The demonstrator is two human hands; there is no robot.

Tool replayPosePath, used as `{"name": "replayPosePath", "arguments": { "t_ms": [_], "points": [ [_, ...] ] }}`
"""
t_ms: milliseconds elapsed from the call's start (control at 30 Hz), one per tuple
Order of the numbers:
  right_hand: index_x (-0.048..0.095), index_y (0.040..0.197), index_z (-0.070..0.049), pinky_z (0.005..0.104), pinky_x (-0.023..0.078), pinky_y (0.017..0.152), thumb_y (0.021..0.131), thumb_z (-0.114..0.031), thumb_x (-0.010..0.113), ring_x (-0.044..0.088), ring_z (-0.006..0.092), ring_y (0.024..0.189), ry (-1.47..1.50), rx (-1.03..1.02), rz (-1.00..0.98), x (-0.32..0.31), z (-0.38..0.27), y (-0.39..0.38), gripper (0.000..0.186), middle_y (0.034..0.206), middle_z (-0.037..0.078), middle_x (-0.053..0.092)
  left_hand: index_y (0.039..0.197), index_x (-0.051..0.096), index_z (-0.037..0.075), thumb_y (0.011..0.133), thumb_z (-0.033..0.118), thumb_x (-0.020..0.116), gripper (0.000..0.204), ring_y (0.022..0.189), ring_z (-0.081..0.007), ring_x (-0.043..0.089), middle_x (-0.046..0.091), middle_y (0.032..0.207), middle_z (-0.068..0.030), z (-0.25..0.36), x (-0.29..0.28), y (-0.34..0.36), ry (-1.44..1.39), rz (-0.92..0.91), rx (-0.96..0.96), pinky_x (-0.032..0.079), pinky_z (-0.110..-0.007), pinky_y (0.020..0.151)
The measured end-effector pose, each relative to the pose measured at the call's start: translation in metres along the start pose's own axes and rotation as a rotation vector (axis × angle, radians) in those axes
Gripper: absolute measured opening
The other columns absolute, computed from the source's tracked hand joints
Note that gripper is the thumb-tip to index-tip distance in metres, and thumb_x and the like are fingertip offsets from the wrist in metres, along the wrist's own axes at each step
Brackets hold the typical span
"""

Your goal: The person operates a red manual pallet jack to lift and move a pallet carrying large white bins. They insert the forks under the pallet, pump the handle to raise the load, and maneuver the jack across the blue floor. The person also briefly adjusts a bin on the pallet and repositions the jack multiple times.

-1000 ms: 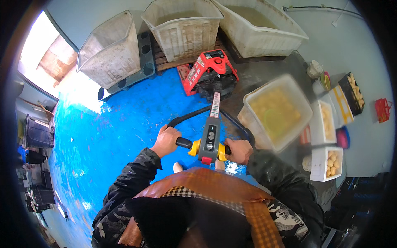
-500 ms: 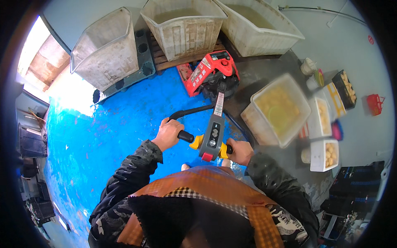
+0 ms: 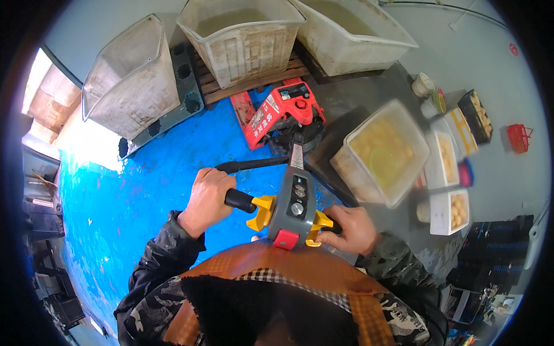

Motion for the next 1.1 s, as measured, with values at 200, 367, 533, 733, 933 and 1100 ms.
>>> {"name": "replayPosePath", "arguments": {
  "t_ms": [200,367,533,733,933,1100],
  "points": [
    [0.066,0.107,-0.002,0.0431,0.054,0.066,0.09,-0.055,0.071,0.067,0.0411,0.076,-0.014,0.049,0.023,-0.02,0.006,0.004,0.056,0.084,0.018,0.067,0.074,0.057,0.011,0.06,0.008,0.07,0.019,0.079,-0.0336,0.06,0.057,0.075,-0.0095,0.007,-0.003,0.024,-0.017,0.093,0.053,0.045,-0.044,0.08],
    [0.065,0.107,-0.001,0.0424,0.056,0.072,0.084,-0.026,0.065,0.073,0.037,0.079,-0.063,0.214,0.146,-0.071,0.05,-0.005,0.035,0.088,0.021,0.07,0.076,0.056,0.011,0.059,0.009,0.072,0.023,0.076,-0.0342,0.06,0.057,0.075,-0.0096,0.027,0.01,0.061,-0.063,0.178,0.085,0.044,-0.045,0.074],
    [0.057,0.102,-0.002,0.0345,0.046,0.072,0.095,-0.035,0.058,0.055,0.0193,0.079,-0.055,0.241,0.277,-0.154,0.123,-0.015,0.034,0.085,0.007,0.056,0.084,0.055,0.01,0.061,0.012,0.074,0.03,0.072,-0.0326,0.061,0.057,0.076,-0.0092,0.089,0.039,0.103,-0.154,0.242,0.237,0.045,-0.043,0.068],
    [0.055,0.095,-0.008,0.026,0.042,0.07,0.092,-0.028,0.066,0.047,0.0069,0.08,0.183,0.404,0.116,-0.245,0.214,-0.032,0.024,0.084,-0.003,0.049,0.099,0.052,0.003,0.071,0.017,0.076,0.04,0.075,-0.0364,0.063,0.057,0.09,-0.0156,0.17,0.092,0.148,-0.373,-0.015,0.359,0.048,-0.047,0.065],
    [0.054,0.093,-0.01,0.0246,0.039,0.067,0.086,-0.025,0.07,0.046,0.005,0.079,0.198,0.328,0.02,-0.332,0.282,-0.009,0.023,0.083,-0.005,0.048,0.113,0.048,-0.001,0.083,0.02,0.075,0.046,0.088,-0.0468,0.064,0.059,0.1,-0.0211,0.242,0.144,0.217,-0.612,-0.327,0.181,0.053,-0.055,0.07],
    [0.054,0.092,-0.008,0.0243,0.04,0.067,0.087,-0.024,0.073,0.047,0.005,0.079,0.199,0.221,-0.078,-0.381,0.318,0.015,0.025,0.083,-0.004,0.05,0.117,0.048,0.003,0.085,0.021,0.074,0.046,0.093,-0.0479,0.064,0.063,0.105,-0.0241,0.288,0.174,0.26,-0.578,-0.318,0.002,0.052,-0.055,0.074]
  ]
}}
Point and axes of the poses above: each hand's wrist, its own y-axis towards the middle knuckle, its own x-axis out of the palm, z = x × y, the point moved 3 cm from there along y, towards the middle knuckle
